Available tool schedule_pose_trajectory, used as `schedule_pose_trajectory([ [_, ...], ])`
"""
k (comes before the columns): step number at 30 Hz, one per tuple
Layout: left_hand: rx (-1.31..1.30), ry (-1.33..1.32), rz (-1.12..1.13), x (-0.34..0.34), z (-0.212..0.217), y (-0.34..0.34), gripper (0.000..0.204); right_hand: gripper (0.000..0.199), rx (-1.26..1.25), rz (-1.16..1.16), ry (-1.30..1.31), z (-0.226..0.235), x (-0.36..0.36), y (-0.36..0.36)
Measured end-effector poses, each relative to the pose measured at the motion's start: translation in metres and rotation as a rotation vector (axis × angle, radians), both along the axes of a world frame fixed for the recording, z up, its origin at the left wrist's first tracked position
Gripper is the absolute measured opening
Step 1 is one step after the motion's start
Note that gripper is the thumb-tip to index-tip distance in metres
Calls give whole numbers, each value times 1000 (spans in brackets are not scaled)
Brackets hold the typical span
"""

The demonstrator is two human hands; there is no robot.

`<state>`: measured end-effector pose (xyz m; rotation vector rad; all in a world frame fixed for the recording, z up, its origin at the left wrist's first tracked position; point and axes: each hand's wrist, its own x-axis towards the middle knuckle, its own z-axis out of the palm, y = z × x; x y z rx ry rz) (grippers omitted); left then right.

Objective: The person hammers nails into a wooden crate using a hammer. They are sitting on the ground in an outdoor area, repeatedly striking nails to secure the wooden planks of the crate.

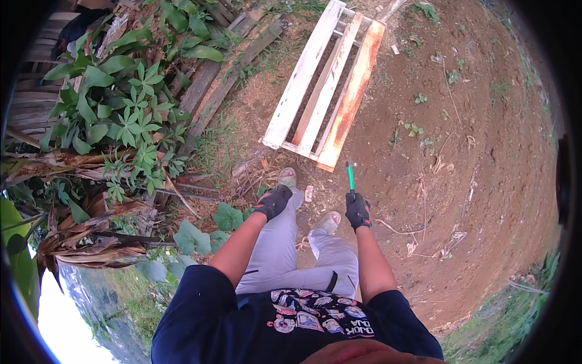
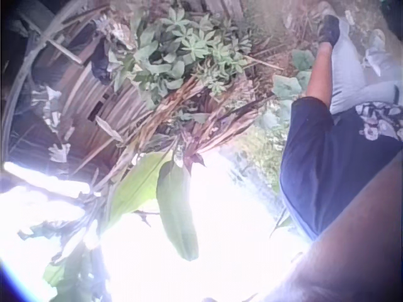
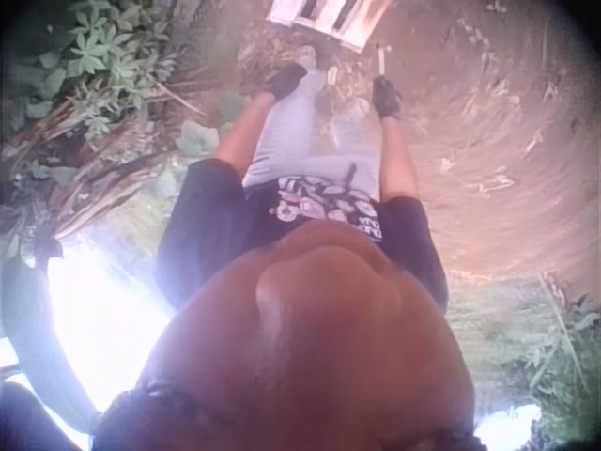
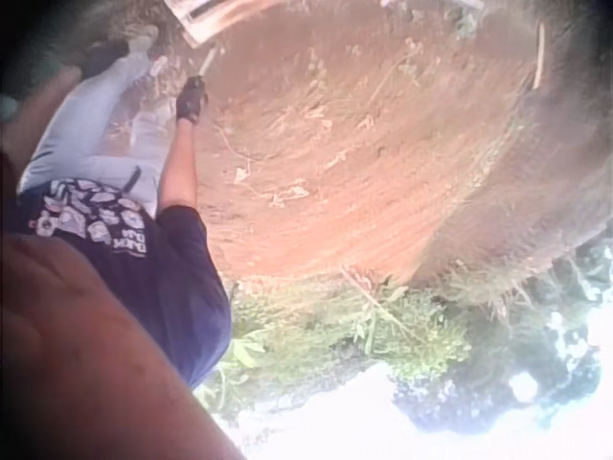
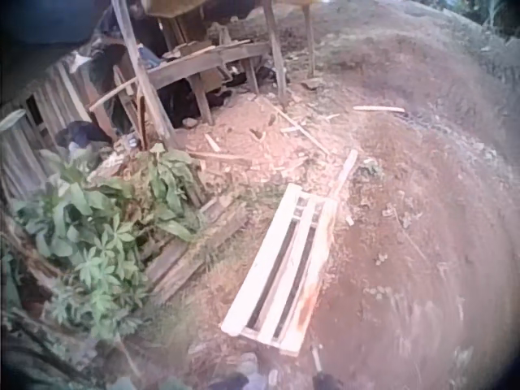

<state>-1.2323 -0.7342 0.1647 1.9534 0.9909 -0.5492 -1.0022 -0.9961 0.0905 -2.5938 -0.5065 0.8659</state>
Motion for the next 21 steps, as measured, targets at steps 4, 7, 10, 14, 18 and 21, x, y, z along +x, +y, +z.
schedule_pose_trajectory([
  [4,123,-182,-319,45,-81,13,34,31,153,-271,199,-30,1,45],
  [7,182,-275,-473,92,-131,10,32,30,329,-458,225,-82,19,66],
  [10,1,-158,-608,140,-139,5,30,34,364,-549,161,-136,35,79],
  [14,-58,-378,-819,149,-192,-6,28,32,391,-489,-79,-208,79,88],
  [18,105,-380,-1020,161,-178,-12,22,35,399,-620,127,-197,98,115],
  [21,219,-553,-964,165,-167,-19,19,37,590,-638,57,-232,127,108],
])
